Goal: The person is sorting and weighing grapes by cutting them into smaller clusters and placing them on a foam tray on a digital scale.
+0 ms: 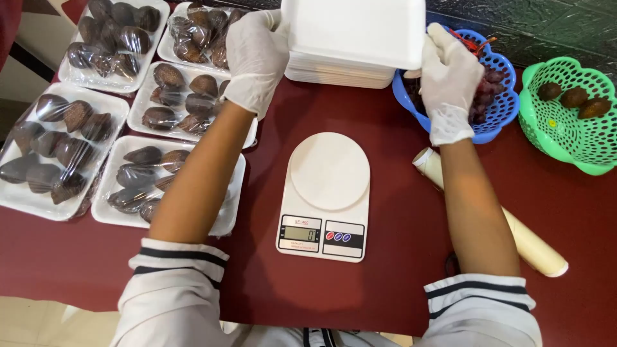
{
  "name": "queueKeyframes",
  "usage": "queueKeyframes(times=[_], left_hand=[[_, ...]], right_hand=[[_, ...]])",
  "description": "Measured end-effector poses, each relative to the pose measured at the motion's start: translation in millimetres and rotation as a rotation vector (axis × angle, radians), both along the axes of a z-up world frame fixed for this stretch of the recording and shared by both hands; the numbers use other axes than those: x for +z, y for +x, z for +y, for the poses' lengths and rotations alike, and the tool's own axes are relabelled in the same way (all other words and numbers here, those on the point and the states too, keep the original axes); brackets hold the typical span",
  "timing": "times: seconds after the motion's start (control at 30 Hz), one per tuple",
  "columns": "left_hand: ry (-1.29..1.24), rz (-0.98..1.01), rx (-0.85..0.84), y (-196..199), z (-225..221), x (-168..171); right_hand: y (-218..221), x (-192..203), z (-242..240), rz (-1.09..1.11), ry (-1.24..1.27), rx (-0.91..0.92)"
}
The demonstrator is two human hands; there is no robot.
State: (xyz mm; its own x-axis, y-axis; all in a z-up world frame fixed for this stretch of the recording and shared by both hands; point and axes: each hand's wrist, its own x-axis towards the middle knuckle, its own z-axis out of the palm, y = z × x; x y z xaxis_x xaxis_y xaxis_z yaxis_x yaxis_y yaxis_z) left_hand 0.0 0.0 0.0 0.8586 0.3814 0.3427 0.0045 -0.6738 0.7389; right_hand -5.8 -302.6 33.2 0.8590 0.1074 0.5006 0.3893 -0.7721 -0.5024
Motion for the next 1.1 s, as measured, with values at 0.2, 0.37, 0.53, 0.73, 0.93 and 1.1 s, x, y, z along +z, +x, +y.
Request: queueKeyframes(times=[0.2,0.37,0.53,0.73,0.93,1.1], left_hand=[[0.007,0.055,-0.080,-66.7,5.0,27.7],[-0.123,0.296,-0.086,-133.9,-3.1,51.1],[-0.165,0.425,-0.131,-173.5,-3.2,37.1],[-0.018,0.394,-0.115,-194.2,-3.1,-8.8],[-0.034,0.426,-0.149,-217.1,-12.8,-16.5],[-0.043,0.461,-0.169,-220.7,-11.4,-33.0]], right_hand=[[-47.9,10.5,-12.7,0.075,0.362,0.015],[-74.9,-14.0,-36.1,0.285,0.540,0.093],[-117.4,-34.8,-46.1,0.354,0.626,0.131],[-150.4,-55.4,-58.8,0.397,0.634,0.208],[-172.7,-63.8,-53.0,0.389,0.575,0.134],[-183.8,-71.8,-54.5,0.414,0.554,0.133]])
